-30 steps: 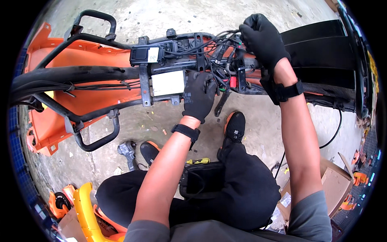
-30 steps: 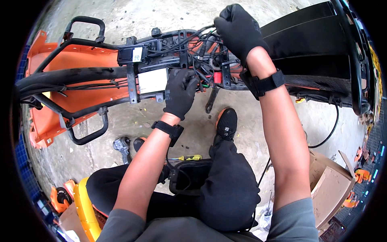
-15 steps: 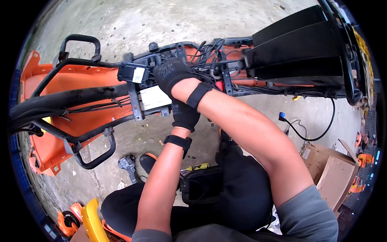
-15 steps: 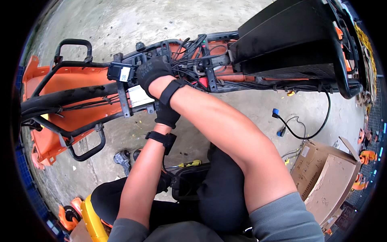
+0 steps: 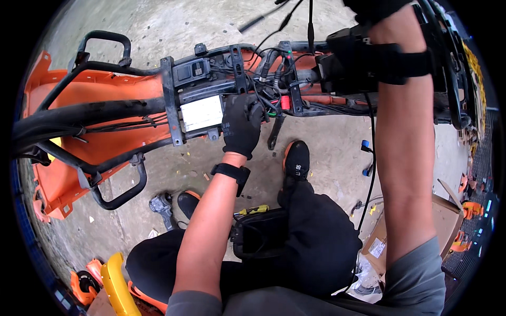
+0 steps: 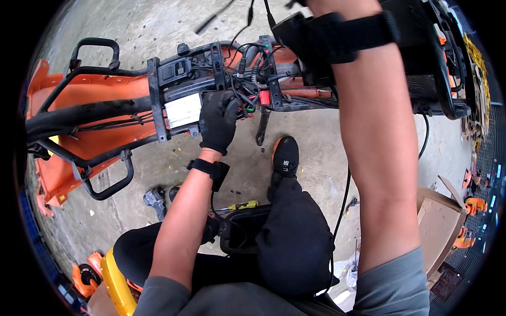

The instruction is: The person connects wires and components on a motorcycle chassis by hand, plugging in several electrical connectors.

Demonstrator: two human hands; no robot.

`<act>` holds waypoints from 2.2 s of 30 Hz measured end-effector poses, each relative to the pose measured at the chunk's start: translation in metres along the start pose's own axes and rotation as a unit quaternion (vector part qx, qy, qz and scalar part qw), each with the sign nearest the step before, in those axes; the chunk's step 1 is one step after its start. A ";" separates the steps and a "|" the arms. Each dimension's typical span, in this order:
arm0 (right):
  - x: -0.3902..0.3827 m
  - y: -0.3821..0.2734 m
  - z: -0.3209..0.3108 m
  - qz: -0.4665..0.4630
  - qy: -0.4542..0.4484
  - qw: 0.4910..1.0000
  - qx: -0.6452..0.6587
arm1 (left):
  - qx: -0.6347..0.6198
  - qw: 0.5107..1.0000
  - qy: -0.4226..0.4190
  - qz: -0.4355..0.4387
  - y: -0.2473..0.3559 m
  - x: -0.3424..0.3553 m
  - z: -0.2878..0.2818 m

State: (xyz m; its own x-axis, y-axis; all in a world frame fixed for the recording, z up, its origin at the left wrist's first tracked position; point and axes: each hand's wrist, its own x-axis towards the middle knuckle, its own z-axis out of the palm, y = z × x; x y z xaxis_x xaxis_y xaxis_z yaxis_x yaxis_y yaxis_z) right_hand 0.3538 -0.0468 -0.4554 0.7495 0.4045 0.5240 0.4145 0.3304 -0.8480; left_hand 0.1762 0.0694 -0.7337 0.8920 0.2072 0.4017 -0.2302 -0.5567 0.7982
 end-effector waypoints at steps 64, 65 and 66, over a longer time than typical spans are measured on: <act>-0.114 -0.031 -0.039 0.029 0.186 0.961 -0.204 | -0.022 0.999 -0.022 -0.027 0.005 -0.003 0.007; -0.114 -0.031 -0.033 0.024 0.193 0.956 -0.219 | -0.021 0.999 -0.023 -0.025 0.006 -0.002 0.006; -0.114 -0.031 -0.030 0.019 0.200 0.951 -0.234 | -0.018 0.999 -0.025 -0.023 0.006 -0.002 0.006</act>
State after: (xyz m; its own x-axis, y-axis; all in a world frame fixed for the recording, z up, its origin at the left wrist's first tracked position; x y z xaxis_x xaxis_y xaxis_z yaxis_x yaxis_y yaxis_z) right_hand 0.2713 -0.1287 -0.4916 0.8659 0.0203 0.4998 0.4979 -0.1314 -0.8572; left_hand 0.1753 0.0611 -0.7320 0.9202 0.1900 0.3423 -0.2021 -0.5183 0.8310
